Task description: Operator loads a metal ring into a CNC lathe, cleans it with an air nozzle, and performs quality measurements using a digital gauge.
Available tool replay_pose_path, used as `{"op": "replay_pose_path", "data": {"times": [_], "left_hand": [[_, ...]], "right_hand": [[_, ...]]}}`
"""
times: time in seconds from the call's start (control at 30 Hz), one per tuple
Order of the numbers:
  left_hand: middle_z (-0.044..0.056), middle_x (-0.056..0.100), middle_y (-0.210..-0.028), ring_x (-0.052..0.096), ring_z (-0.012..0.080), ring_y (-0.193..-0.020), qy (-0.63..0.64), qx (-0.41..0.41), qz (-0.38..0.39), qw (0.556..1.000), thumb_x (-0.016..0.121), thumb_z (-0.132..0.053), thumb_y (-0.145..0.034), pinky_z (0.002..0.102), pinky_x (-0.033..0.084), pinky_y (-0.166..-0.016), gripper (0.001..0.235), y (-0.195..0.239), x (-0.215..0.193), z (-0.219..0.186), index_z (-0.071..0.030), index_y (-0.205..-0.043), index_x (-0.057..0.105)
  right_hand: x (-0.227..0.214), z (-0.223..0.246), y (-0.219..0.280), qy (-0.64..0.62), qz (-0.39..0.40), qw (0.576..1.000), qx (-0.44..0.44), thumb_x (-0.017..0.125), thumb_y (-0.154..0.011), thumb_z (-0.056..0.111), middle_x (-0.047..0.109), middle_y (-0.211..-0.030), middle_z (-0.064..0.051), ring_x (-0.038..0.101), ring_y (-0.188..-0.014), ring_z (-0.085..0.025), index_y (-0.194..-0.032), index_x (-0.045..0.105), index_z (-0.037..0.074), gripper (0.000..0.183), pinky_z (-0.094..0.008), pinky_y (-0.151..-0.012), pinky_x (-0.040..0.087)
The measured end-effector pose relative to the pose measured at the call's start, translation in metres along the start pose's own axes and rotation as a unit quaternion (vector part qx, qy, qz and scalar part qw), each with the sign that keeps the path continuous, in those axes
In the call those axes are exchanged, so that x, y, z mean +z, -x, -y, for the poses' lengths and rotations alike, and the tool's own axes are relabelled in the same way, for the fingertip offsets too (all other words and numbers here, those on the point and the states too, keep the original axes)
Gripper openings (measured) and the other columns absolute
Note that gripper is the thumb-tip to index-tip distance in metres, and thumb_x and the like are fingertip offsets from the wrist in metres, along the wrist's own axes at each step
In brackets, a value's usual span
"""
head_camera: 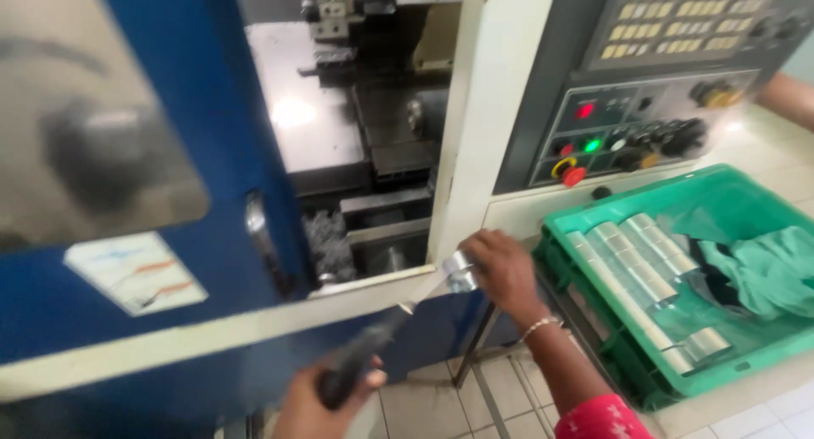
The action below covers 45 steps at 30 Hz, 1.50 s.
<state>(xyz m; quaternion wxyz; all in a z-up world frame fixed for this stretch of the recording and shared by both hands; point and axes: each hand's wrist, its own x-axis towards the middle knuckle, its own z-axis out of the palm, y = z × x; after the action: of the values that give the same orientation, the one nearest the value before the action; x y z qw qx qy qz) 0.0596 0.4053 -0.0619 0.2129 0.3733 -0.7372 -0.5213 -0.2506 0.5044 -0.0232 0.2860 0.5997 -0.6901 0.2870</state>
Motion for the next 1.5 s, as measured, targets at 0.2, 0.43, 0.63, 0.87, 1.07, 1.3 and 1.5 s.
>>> {"op": "replay_pose_path", "data": {"times": [0.2, 0.43, 0.63, 0.87, 1.07, 1.3, 1.5], "left_hand": [[0.013, 0.077, -0.072, 0.074, 0.0211, -0.071, -0.099, -0.125, 0.009, 0.987, 0.089, -0.051, -0.073, 0.037, 0.057, -0.076, 0.053, 0.043, 0.002, 0.010, -0.011, -0.106, 0.082], [0.016, 0.069, -0.062, 0.070, 0.0247, -0.062, -0.094, -0.189, -0.026, 0.977, 0.086, -0.053, -0.075, 0.041, 0.055, -0.066, 0.052, 0.056, 0.006, -0.007, -0.004, -0.091, 0.080], [0.010, 0.059, -0.058, 0.058, 0.0232, -0.055, -0.149, -0.063, 0.057, 0.985, 0.078, -0.051, -0.081, 0.040, 0.050, -0.061, 0.047, 0.062, 0.028, -0.026, -0.004, -0.084, 0.074], [0.011, 0.059, -0.057, 0.058, 0.0242, -0.053, -0.139, -0.118, -0.004, 0.983, 0.078, -0.048, -0.077, 0.043, 0.048, -0.057, 0.043, 0.046, 0.007, -0.033, -0.006, -0.089, 0.077], [0.009, 0.060, -0.057, 0.058, 0.0207, -0.049, -0.141, -0.003, 0.079, 0.987, 0.079, -0.051, -0.077, 0.037, 0.049, -0.055, 0.046, 0.046, 0.012, -0.040, -0.009, -0.095, 0.078], [0.011, 0.051, -0.055, 0.052, 0.0252, -0.052, -0.174, -0.095, -0.006, 0.980, 0.079, -0.053, -0.081, 0.045, 0.044, -0.054, 0.052, 0.032, -0.009, -0.044, -0.002, -0.088, 0.078], [0.007, 0.059, -0.054, 0.062, 0.0212, -0.046, -0.189, 0.022, 0.058, 0.980, 0.077, -0.051, -0.076, 0.038, 0.050, -0.054, 0.046, 0.043, -0.010, -0.047, -0.012, -0.101, 0.079]], "right_hand": [[0.079, 0.005, 0.047, -0.578, -0.033, 0.596, 0.556, 0.057, -0.101, 0.018, 0.077, -0.102, -0.017, 0.079, -0.094, -0.024, -0.108, 0.069, 0.004, 0.020, -0.039, -0.076, 0.064], [0.081, -0.001, 0.069, -0.235, 0.104, 0.939, 0.228, 0.073, -0.073, -0.001, 0.078, -0.107, -0.013, 0.076, -0.092, -0.025, -0.105, 0.076, 0.002, 0.032, -0.038, -0.078, 0.063], [0.072, -0.001, 0.070, -0.551, 0.013, 0.596, 0.584, 0.069, -0.082, -0.001, 0.076, -0.106, -0.022, 0.078, -0.090, -0.027, -0.108, 0.062, -0.009, 0.028, -0.039, -0.081, 0.065], [0.053, 0.014, 0.067, -0.651, 0.020, 0.530, 0.543, 0.057, -0.084, -0.007, 0.075, -0.108, -0.025, 0.065, -0.073, -0.016, -0.105, 0.053, -0.003, 0.022, -0.024, -0.066, 0.054], [0.033, 0.020, 0.053, -0.710, -0.033, 0.500, 0.495, 0.055, -0.084, -0.009, 0.066, -0.089, -0.010, 0.047, -0.060, -0.008, -0.109, 0.056, -0.013, 0.026, -0.023, -0.058, 0.043], [0.007, 0.031, 0.042, -0.720, 0.041, 0.514, 0.465, 0.056, -0.085, -0.006, 0.047, -0.066, 0.003, 0.045, -0.059, -0.007, -0.118, 0.065, -0.017, 0.036, -0.024, -0.067, 0.049], [0.001, 0.047, 0.031, -0.659, -0.020, 0.555, 0.507, 0.057, -0.090, 0.001, 0.051, -0.066, -0.001, 0.052, -0.061, -0.009, -0.117, 0.062, -0.015, 0.031, -0.023, -0.070, 0.051]]}}
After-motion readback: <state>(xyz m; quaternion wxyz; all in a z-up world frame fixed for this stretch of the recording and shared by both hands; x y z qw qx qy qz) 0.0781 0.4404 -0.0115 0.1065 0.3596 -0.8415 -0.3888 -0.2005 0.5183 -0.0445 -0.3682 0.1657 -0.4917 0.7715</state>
